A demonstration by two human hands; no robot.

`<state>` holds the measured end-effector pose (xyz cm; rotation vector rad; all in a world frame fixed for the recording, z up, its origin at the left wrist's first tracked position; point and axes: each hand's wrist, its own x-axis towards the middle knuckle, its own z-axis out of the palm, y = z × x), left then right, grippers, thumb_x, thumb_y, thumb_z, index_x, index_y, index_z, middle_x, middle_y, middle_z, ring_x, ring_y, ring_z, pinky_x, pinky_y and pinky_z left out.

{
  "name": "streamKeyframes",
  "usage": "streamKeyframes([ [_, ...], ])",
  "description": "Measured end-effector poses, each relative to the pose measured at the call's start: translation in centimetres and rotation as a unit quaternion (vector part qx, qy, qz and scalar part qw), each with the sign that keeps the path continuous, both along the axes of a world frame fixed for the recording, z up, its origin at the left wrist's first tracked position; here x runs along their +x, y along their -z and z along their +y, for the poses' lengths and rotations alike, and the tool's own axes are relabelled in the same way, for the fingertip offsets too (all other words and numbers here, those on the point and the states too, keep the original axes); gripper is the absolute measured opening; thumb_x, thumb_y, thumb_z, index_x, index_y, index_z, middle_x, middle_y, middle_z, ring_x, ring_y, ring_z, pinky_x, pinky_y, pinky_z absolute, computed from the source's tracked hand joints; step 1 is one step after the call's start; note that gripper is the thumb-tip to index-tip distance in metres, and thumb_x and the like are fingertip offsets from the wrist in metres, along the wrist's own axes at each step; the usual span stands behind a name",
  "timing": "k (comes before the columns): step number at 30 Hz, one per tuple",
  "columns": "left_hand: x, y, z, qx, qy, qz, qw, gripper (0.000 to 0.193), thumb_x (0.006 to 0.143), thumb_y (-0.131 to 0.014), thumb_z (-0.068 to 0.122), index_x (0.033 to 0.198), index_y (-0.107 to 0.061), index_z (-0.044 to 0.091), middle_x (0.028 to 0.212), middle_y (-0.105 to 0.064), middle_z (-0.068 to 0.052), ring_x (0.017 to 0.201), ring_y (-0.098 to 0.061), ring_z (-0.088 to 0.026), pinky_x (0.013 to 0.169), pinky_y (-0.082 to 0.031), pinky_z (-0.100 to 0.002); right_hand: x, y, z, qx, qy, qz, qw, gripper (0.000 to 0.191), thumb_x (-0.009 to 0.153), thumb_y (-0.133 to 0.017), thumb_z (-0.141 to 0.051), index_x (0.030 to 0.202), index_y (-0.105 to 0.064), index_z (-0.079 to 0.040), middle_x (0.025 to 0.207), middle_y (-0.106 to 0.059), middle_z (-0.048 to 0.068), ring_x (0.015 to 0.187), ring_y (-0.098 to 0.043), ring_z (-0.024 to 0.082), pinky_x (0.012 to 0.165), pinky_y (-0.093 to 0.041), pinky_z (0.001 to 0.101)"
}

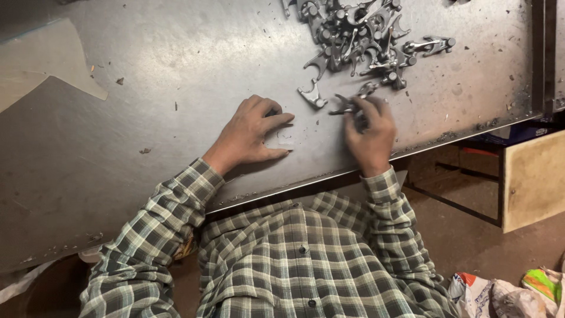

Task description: The person picks up small metal fork-shaped castings one at a time from a metal table, turns each piece over in their hands, and places it into a pile or passes it off the table. At one point they reach down to a bucket on the floor beside the table before resuming handling the castings.

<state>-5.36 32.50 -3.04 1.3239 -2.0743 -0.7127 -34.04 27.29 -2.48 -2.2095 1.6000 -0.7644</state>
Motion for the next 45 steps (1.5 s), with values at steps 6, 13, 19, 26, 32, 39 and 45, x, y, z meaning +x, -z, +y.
streamKeyframes([
  [6, 0.0, 0.2, 0.1, -0.005, -0.003, 0.005, 1.000, 0.065, 0.067, -0.090, 0.040, 0.123, -0.073, 0.013, 0.115, -0.061, -0.006, 0.108, -0.056, -0.026, 0.100, -0.050, -0.044, 3.5, -0.4, 1.4, -0.133, -0.086, 0.062, 0.985, 0.043, 0.092, -0.083, -0.023, 0.126, -0.070, -0.002, 0.116, -0.066, 0.015, 0.095, -0.071, 0.026, 0.077, -0.060, 0.0338],
  [13, 0.1, -0.2, 0.0, 0.003, -0.003, 0.011, 1.000, 0.064, 0.066, -0.090, 0.038, 0.121, -0.073, 0.012, 0.115, -0.061, -0.007, 0.108, -0.056, -0.027, 0.100, -0.050, -0.044, 4.2, -0.3, 0.8, 0.009, -0.092, -0.008, 0.996, 0.027, 0.095, -0.081, -0.017, 0.115, -0.072, -0.002, 0.106, -0.071, 0.011, 0.074, -0.071, 0.017, 0.064, -0.058, 0.0300],
  [19, 0.2, 0.2, 0.2, -0.005, -0.006, 0.017, 1.000, 0.064, 0.065, -0.090, 0.037, 0.121, -0.073, 0.011, 0.116, -0.062, -0.008, 0.110, -0.055, -0.027, 0.101, -0.050, -0.044, 1.2, 0.2, 2.4, 0.310, 0.004, -0.177, 0.934, 0.023, 0.099, -0.078, -0.020, 0.114, -0.078, -0.002, 0.089, -0.071, 0.010, 0.068, -0.062, 0.012, 0.061, -0.050, 0.0270],
  [26, 0.0, 0.4, 0.1, 0.010, -0.008, 0.007, 1.000, 0.065, 0.066, -0.091, 0.040, 0.121, -0.073, 0.013, 0.115, -0.061, -0.007, 0.109, -0.056, -0.026, 0.102, -0.049, -0.044, 2.5, -1.2, 2.7, 0.079, -0.104, -0.065, 0.989, 0.041, 0.082, -0.088, -0.016, 0.117, -0.074, -0.001, 0.103, -0.069, 0.011, 0.075, -0.066, 0.015, 0.067, -0.056, 0.0286],
  [32, 0.1, 0.4, 0.1, 0.003, -0.004, 0.009, 1.000, 0.066, 0.065, -0.091, 0.040, 0.122, -0.073, 0.012, 0.116, -0.061, -0.007, 0.109, -0.055, -0.027, 0.102, -0.049, -0.044, 3.6, -2.0, 3.5, 0.108, -0.114, -0.071, 0.985, 0.034, 0.087, -0.082, -0.009, 0.120, -0.074, -0.005, 0.108, -0.068, 0.012, 0.085, -0.066, 0.020, 0.072, -0.056, 0.0316],
  [39, 0.2, 0.4, 0.2, -0.003, -0.001, 0.020, 1.000, 0.064, 0.067, -0.091, 0.037, 0.123, -0.073, 0.011, 0.117, -0.062, -0.008, 0.110, -0.056, -0.027, 0.102, -0.049, -0.044, 4.9, -1.3, 3.7, 0.081, -0.171, -0.051, 0.981, 0.034, 0.085, -0.083, -0.010, 0.118, -0.075, -0.007, 0.108, -0.067, 0.013, 0.100, -0.062, 0.029, 0.085, -0.052, 0.0387],
  [45, 0.2, 0.4, 0.0, -0.008, 0.007, 0.021, 1.000, 0.066, 0.066, -0.091, 0.036, 0.124, -0.073, 0.011, 0.117, -0.061, -0.009, 0.110, -0.055, -0.029, 0.102, -0.048, -0.044, 2.9, -0.5, 2.9, 0.103, -0.150, -0.126, 0.975, 0.027, 0.088, -0.076, -0.004, 0.115, -0.074, -0.007, 0.117, -0.063, 0.013, 0.104, -0.066, 0.024, 0.088, -0.056, 0.0367],
])
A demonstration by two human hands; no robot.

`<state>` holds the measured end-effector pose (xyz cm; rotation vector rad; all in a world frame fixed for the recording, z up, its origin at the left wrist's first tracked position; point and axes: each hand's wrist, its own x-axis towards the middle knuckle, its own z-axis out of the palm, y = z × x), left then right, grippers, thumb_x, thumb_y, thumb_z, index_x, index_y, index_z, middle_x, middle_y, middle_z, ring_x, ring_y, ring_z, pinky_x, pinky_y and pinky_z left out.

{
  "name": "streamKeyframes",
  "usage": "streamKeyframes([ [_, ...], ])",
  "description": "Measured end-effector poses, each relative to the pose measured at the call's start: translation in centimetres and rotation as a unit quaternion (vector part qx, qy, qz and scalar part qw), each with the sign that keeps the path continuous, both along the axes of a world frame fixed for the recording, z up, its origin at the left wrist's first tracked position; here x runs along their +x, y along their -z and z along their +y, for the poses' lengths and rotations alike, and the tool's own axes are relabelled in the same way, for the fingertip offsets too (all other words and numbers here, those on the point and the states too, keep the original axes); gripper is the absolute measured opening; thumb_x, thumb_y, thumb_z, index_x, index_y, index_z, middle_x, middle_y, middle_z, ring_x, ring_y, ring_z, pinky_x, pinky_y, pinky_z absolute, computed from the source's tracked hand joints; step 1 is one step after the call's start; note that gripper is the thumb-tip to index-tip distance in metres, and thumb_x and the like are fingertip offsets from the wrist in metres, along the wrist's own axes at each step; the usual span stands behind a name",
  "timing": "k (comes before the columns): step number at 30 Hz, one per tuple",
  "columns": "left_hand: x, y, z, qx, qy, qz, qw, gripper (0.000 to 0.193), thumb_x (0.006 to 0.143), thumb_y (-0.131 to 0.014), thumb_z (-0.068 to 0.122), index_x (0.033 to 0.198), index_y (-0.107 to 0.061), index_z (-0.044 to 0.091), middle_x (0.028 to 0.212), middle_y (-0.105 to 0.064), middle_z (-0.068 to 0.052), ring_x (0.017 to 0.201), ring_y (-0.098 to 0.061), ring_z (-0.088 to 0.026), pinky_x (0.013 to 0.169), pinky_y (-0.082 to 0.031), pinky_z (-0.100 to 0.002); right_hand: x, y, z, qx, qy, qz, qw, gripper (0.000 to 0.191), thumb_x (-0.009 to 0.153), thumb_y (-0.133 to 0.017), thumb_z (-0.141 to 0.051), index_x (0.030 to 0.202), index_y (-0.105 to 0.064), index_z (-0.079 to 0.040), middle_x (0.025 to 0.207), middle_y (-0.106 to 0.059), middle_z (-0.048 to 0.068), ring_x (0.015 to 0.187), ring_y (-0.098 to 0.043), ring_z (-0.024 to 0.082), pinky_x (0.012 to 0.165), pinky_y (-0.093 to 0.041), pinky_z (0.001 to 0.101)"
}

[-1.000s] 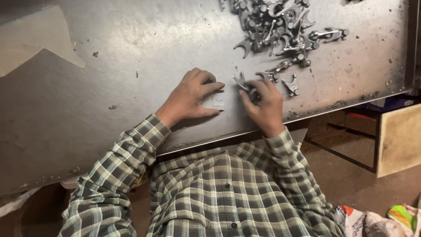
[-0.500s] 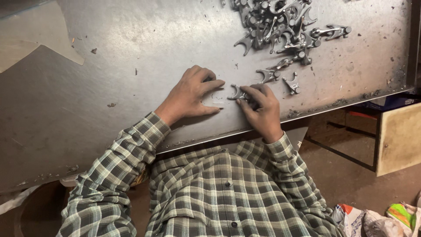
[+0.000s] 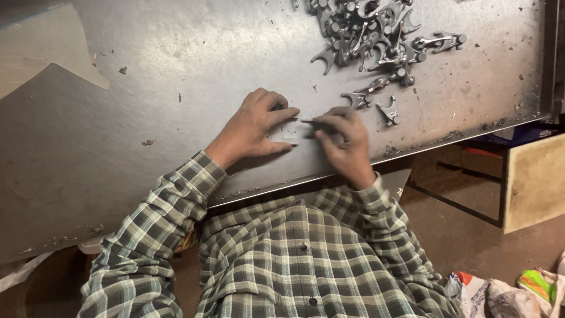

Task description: The person picks up small metal fork-shaped castings one at a time from a metal table, turns each piece over in their hands, and places it into a pile or passes it off the table. At one point they reach down to a bucket on the floor beside the table before resuming handling the castings.

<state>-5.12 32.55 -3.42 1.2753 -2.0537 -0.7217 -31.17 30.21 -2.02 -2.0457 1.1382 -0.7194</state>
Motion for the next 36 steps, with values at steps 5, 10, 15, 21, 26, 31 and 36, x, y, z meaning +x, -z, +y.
streamKeyframes([
  [5, -0.2, 0.2, 0.1, 0.024, -0.006, -0.008, 1.000, 0.065, 0.067, -0.091, 0.038, 0.123, -0.073, 0.012, 0.116, -0.061, -0.007, 0.109, -0.055, -0.027, 0.102, -0.049, -0.044, -3.8, 0.0, -3.2, -0.107, 0.084, 0.090, 0.987, 0.033, 0.091, -0.070, 0.000, 0.123, -0.072, -0.004, 0.125, -0.057, 0.017, 0.105, -0.067, 0.027, 0.091, -0.061, 0.0352],
  [10, -0.2, 0.3, 0.0, 0.016, -0.004, -0.009, 1.000, 0.065, 0.067, -0.090, 0.040, 0.123, -0.073, 0.013, 0.117, -0.061, -0.007, 0.109, -0.055, -0.027, 0.102, -0.049, -0.044, -4.7, -0.1, -4.1, -0.079, 0.057, 0.162, 0.982, 0.038, 0.089, -0.081, -0.005, 0.126, -0.071, -0.001, 0.126, -0.056, 0.018, 0.099, -0.068, 0.024, 0.082, -0.060, 0.0328],
  [15, 0.0, 0.4, 0.1, 0.001, -0.007, -0.010, 1.000, 0.065, 0.067, -0.090, 0.039, 0.123, -0.073, 0.012, 0.119, -0.061, -0.008, 0.111, -0.055, -0.028, 0.102, -0.048, -0.045, -2.8, -0.1, -2.0, -0.012, 0.000, 0.114, 0.993, 0.039, 0.085, -0.086, -0.015, 0.120, -0.073, -0.005, 0.114, -0.065, 0.013, 0.094, -0.068, 0.021, 0.080, -0.060, 0.0301],
  [21, -0.1, 0.1, 0.1, -0.001, -0.004, -0.003, 1.000, 0.065, 0.067, -0.090, 0.037, 0.123, -0.073, 0.011, 0.118, -0.061, -0.009, 0.111, -0.055, -0.028, 0.102, -0.048, -0.045, 1.1, -1.1, 0.3, 0.013, -0.007, 0.067, 0.998, 0.032, 0.087, -0.083, -0.012, 0.116, -0.075, -0.004, 0.107, -0.068, 0.013, 0.079, -0.068, 0.020, 0.070, -0.057, 0.0314],
  [26, 0.0, -0.4, 0.1, 0.007, -0.009, 0.009, 1.000, 0.064, 0.068, -0.090, 0.035, 0.124, -0.073, 0.010, 0.118, -0.061, -0.009, 0.111, -0.055, -0.029, 0.101, -0.049, -0.044, 2.5, -1.8, -0.1, -0.043, -0.057, 0.078, 0.994, 0.039, 0.082, -0.085, -0.011, 0.118, -0.073, -0.003, 0.107, -0.066, 0.015, 0.092, -0.066, 0.029, 0.079, -0.055, 0.0360],
  [31, 0.0, -0.2, 0.1, 0.000, -0.004, 0.009, 1.000, 0.064, 0.068, -0.090, 0.036, 0.124, -0.072, 0.009, 0.117, -0.061, -0.010, 0.110, -0.055, -0.029, 0.101, -0.048, -0.045, 0.4, -1.3, -0.7, 0.099, -0.026, 0.063, 0.993, 0.039, 0.085, -0.082, -0.009, 0.121, -0.069, -0.003, 0.107, -0.066, 0.013, 0.097, -0.064, 0.025, 0.083, -0.054, 0.0353],
  [36, -0.3, 0.2, 0.0, 0.017, -0.007, -0.002, 1.000, 0.065, 0.068, -0.090, 0.039, 0.124, -0.073, 0.010, 0.115, -0.061, -0.008, 0.108, -0.055, -0.027, 0.100, -0.049, -0.044, -6.4, -1.3, -1.9, 0.430, 0.084, -0.425, 0.792, 0.042, 0.077, -0.080, -0.010, 0.116, -0.067, -0.012, 0.108, -0.069, 0.006, 0.098, -0.070, 0.020, 0.083, -0.061, 0.0341],
])
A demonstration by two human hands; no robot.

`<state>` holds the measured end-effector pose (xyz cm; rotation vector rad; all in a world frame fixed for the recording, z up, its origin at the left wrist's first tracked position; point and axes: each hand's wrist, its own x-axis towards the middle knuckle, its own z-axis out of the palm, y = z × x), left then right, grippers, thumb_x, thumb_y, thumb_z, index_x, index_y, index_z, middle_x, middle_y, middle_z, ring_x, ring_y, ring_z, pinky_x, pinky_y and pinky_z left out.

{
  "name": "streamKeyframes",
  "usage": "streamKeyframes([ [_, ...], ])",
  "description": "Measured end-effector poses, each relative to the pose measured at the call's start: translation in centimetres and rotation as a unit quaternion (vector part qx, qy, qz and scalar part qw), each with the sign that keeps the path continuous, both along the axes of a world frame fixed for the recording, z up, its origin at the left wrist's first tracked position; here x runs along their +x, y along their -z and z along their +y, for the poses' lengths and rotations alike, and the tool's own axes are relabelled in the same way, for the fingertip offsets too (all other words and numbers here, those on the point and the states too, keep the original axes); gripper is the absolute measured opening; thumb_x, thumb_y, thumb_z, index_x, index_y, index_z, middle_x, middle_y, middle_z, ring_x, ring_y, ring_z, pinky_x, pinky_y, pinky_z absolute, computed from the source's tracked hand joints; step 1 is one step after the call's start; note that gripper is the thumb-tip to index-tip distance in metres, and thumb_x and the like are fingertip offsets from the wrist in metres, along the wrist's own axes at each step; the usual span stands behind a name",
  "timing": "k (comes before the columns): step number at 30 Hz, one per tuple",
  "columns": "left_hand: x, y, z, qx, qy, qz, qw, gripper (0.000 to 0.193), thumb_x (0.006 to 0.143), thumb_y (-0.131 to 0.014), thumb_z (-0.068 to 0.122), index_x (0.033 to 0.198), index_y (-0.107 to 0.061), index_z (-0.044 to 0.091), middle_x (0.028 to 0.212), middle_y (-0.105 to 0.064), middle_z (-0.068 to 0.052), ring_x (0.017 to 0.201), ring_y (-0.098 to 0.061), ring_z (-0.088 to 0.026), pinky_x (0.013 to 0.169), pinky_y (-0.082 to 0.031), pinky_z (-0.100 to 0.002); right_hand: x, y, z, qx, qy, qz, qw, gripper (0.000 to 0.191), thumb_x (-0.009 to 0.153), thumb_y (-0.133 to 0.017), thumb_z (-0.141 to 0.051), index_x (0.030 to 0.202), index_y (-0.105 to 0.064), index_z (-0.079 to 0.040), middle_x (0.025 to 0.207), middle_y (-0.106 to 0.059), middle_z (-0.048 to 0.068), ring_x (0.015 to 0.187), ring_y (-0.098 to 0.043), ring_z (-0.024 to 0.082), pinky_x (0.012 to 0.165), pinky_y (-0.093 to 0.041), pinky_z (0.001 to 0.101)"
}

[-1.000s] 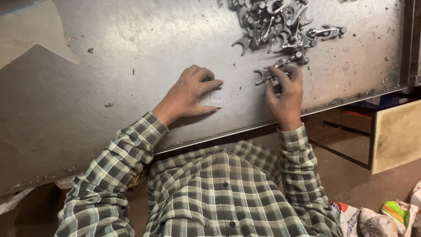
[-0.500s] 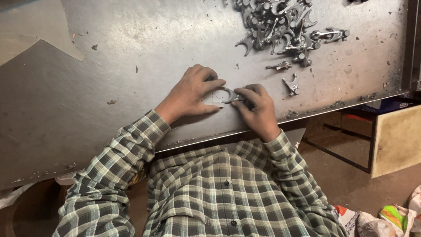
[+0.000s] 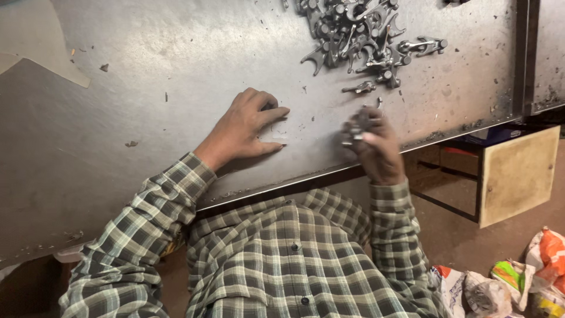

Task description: The person picks up small metal fork-shaped castings one at a time from a metal table, turns each piece over in their hands, and places it into a pile or passes it off the table. At one point they reach down to a bucket on the floor beside the table before resuming handling the castings.

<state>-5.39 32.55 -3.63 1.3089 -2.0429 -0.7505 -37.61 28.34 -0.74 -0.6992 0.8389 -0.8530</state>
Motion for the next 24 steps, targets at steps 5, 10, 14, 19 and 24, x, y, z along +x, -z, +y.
streamKeyframes([
  [5, -0.1, 0.1, 0.1, 0.020, -0.005, -0.005, 1.000, 0.066, 0.067, -0.090, 0.041, 0.124, -0.073, 0.011, 0.115, -0.061, -0.007, 0.109, -0.054, -0.026, 0.100, -0.050, -0.043, -5.3, 1.5, -0.7, -0.179, 0.105, 0.395, 0.895, 0.031, 0.102, -0.089, -0.013, 0.098, -0.063, 0.003, 0.090, -0.063, 0.012, 0.074, -0.056, 0.017, 0.064, -0.044, 0.0270],
  [10, -0.1, -0.1, 0.2, 0.014, -0.006, -0.010, 1.000, 0.065, 0.067, -0.089, 0.039, 0.124, -0.073, 0.011, 0.115, -0.061, -0.007, 0.109, -0.054, -0.026, 0.100, -0.050, -0.043, -5.9, 2.0, -1.4, -0.361, -0.009, 0.606, 0.709, 0.031, 0.091, -0.087, -0.012, 0.120, -0.077, -0.006, 0.107, -0.069, 0.013, 0.085, -0.067, 0.019, 0.073, -0.057, 0.0282],
  [14, 0.0, 0.0, 0.2, 0.014, -0.007, -0.009, 1.000, 0.065, 0.067, -0.089, 0.040, 0.124, -0.073, 0.012, 0.115, -0.061, -0.007, 0.109, -0.054, -0.026, 0.100, -0.050, -0.043, -3.0, 2.1, -0.1, -0.388, -0.060, 0.571, 0.721, 0.036, 0.086, -0.085, -0.017, 0.119, -0.075, -0.006, 0.118, -0.069, 0.016, 0.093, -0.072, 0.020, 0.079, -0.063, 0.0284],
  [19, -0.1, 0.2, 0.1, 0.013, -0.002, -0.012, 1.000, 0.067, 0.067, -0.090, 0.040, 0.125, -0.072, 0.011, 0.115, -0.060, -0.008, 0.109, -0.054, -0.027, 0.100, -0.049, -0.044, 3.0, 2.1, 1.8, -0.411, -0.102, 0.532, 0.733, 0.033, 0.090, -0.083, -0.020, 0.119, -0.074, -0.005, 0.116, -0.070, 0.015, 0.094, -0.075, 0.021, 0.081, -0.065, 0.0309],
  [24, 0.1, -0.2, 0.1, -0.009, 0.000, -0.001, 1.000, 0.067, 0.068, -0.090, 0.035, 0.126, -0.071, 0.009, 0.117, -0.060, -0.009, 0.111, -0.054, -0.028, 0.102, -0.049, -0.044, 7.6, 0.0, 2.5, -0.456, -0.118, 0.501, 0.726, 0.030, 0.088, -0.083, -0.014, 0.116, -0.075, -0.004, 0.110, -0.070, 0.015, 0.084, -0.074, 0.023, 0.072, -0.061, 0.0331],
])
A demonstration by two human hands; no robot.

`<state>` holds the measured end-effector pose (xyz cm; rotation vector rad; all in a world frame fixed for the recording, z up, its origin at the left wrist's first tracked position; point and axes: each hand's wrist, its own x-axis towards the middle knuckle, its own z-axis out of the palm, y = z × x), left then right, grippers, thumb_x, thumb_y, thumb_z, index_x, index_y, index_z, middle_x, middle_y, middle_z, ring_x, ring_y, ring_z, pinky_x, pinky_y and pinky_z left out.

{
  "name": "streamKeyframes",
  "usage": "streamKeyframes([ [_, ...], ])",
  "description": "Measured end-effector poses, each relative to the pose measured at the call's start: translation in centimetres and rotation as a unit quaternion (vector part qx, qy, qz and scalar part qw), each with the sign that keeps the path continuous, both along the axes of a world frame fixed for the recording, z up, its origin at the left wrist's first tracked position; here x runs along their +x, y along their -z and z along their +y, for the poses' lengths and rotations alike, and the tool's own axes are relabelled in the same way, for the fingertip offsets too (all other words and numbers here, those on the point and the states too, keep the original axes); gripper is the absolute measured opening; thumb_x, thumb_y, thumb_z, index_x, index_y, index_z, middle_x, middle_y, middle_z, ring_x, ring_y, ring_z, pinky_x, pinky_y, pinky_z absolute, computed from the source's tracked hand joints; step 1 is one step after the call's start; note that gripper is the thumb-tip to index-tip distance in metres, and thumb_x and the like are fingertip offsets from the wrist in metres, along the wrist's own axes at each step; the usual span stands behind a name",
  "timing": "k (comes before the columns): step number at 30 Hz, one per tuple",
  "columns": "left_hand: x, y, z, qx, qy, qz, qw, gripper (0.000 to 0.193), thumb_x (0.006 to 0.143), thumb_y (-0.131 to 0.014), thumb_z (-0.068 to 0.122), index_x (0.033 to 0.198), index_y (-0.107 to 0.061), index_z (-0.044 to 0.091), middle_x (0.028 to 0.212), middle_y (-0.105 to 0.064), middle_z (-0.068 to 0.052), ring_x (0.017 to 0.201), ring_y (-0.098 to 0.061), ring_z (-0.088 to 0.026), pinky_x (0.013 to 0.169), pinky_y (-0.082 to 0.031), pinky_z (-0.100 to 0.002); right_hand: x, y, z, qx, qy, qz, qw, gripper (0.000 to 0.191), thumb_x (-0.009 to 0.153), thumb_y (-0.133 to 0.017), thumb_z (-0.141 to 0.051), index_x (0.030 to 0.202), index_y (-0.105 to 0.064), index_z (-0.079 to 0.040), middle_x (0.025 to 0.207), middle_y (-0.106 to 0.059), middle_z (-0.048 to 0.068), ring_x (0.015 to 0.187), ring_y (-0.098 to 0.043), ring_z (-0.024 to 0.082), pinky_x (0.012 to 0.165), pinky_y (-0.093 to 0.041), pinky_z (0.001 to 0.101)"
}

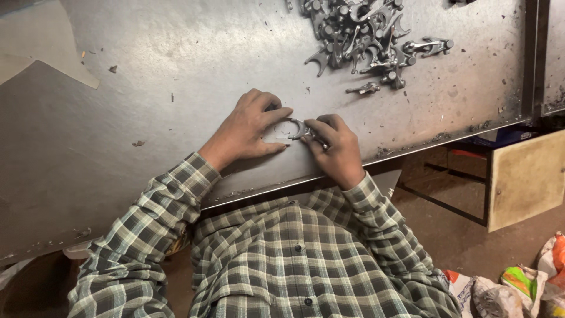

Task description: The person picks up small metal fork-shaped castings one at a time from a metal table, turns each piece over in their hands, and places it into a pile or passes it off the table. At one point they reach down to a bucket on the floor beside the table before resuming handling the castings.

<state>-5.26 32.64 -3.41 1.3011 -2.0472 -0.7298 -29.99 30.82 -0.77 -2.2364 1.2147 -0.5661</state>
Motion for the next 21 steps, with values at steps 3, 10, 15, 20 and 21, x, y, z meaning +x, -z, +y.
streamKeyframes([
  [3, 0.1, -0.1, 0.1, 0.009, -0.004, 0.011, 1.000, 0.066, 0.068, -0.090, 0.034, 0.126, -0.071, 0.009, 0.117, -0.060, -0.009, 0.112, -0.054, -0.028, 0.102, -0.049, -0.044, 0.9, -1.0, -0.2, -0.010, -0.011, -0.001, 1.000, 0.030, 0.088, -0.082, -0.011, 0.117, -0.074, -0.003, 0.107, -0.069, 0.015, 0.082, -0.073, 0.025, 0.071, -0.060, 0.0341],
  [10, -0.1, 0.1, -0.1, 0.040, 0.000, 0.011, 0.999, 0.067, 0.067, -0.091, 0.034, 0.127, -0.071, 0.010, 0.118, -0.059, -0.009, 0.114, -0.053, -0.029, 0.101, -0.050, -0.043, 0.5, -1.1, -0.9, -0.004, -0.052, 0.012, 0.999, 0.033, 0.088, -0.080, -0.009, 0.120, -0.073, -0.004, 0.107, -0.068, 0.015, 0.085, -0.071, 0.028, 0.073, -0.058, 0.0368],
  [15, 0.0, 0.0, -0.1, 0.030, 0.003, 0.017, 0.999, 0.066, 0.068, -0.091, 0.033, 0.127, -0.071, 0.010, 0.119, -0.059, -0.009, 0.114, -0.053, -0.029, 0.101, -0.050, -0.043, 0.6, -1.0, -0.8, -0.010, -0.070, 0.005, 0.998, 0.039, 0.087, -0.079, -0.008, 0.124, -0.071, -0.003, 0.110, -0.067, 0.017, 0.087, -0.071, 0.030, 0.074, -0.058, 0.0373],
  [20, 0.1, -0.2, 0.0, 0.026, 0.008, 0.027, 0.999, 0.067, 0.067, -0.091, 0.030, 0.127, -0.071, 0.009, 0.121, -0.059, -0.010, 0.115, -0.053, -0.030, 0.102, -0.049, -0.044, 0.4, -1.0, -0.9, 0.004, -0.064, -0.013, 0.998, 0.035, 0.089, -0.080, -0.010, 0.123, -0.070, -0.005, 0.109, -0.068, 0.016, 0.085, -0.071, 0.028, 0.073, -0.058, 0.0369],
  [21, 0.2, -0.2, 0.0, 0.026, 0.009, 0.029, 0.999, 0.067, 0.067, -0.091, 0.030, 0.127, -0.071, 0.009, 0.121, -0.060, -0.010, 0.115, -0.053, -0.030, 0.102, -0.049, -0.044, 0.4, -1.0, -0.9, 0.004, -0.064, -0.010, 0.998, 0.035, 0.089, -0.080, -0.010, 0.122, -0.071, -0.005, 0.109, -0.068, 0.016, 0.085, -0.071, 0.029, 0.073, -0.058, 0.0371],
])
